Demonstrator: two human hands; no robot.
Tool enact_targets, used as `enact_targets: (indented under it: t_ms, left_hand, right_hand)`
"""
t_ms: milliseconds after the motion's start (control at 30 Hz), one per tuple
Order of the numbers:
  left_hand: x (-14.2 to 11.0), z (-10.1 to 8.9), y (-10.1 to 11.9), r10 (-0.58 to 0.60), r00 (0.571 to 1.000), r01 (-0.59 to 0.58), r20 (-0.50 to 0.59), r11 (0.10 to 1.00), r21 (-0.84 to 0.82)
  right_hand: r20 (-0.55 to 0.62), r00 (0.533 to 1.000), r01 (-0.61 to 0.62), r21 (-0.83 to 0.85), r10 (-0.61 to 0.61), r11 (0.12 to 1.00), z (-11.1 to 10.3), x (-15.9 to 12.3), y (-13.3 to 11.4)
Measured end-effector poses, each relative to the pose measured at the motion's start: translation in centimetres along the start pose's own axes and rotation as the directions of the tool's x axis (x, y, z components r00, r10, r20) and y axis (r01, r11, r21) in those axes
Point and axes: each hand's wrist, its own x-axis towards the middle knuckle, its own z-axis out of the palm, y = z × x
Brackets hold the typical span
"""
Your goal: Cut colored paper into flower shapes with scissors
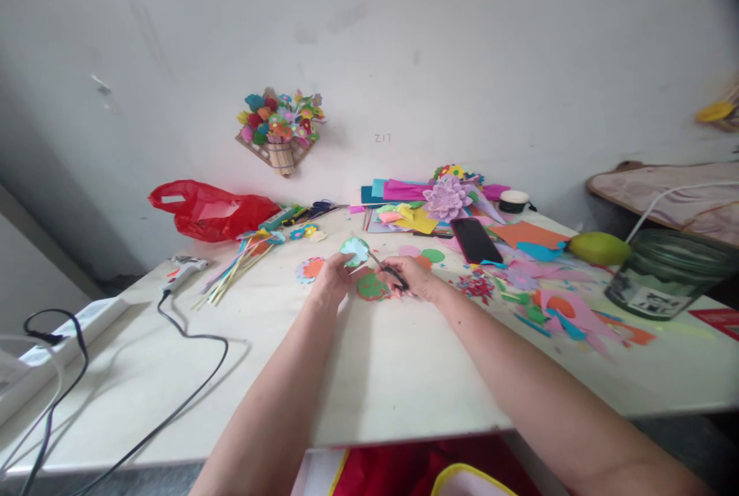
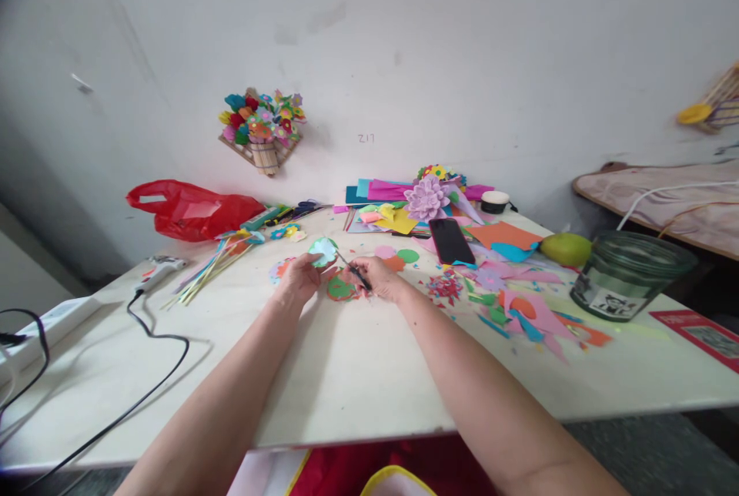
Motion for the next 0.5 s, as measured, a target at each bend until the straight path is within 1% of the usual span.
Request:
enact_targets:
  t_ms: [133,233,367,500]
  left_hand:
    - [-0.30,0.37,-0.01,-0.011,1.000,0.011,0.006,1.000,0.000]
    - [-0.42,0.43,-0.04,-0.004,1.000,0.003,0.022,1.000,0.015]
    - [-0.28,0.19,-0.25,0.004,0.999,-0.006,0.054,1.000,0.028]
    - [0.07,-0.13,-0.59,0.011,0.995,-0.014,0.096,0.999,0.035]
  right_hand:
    - [0.017,0.999,0.037,-0.013,-0.037,0.999,-0.25,0.38,0.74]
    - [0.015,0.999,0.043,-0.011,-0.043,0.999,-0.28,0.38,0.74]
    - [0.026,0.999,0.041,0.002,-0.041,0.999,-0.15,0.11,0.35]
    - [0.045,0.996,0.071,0.034,-0.072,0.997,-0.08,0.20,0.58]
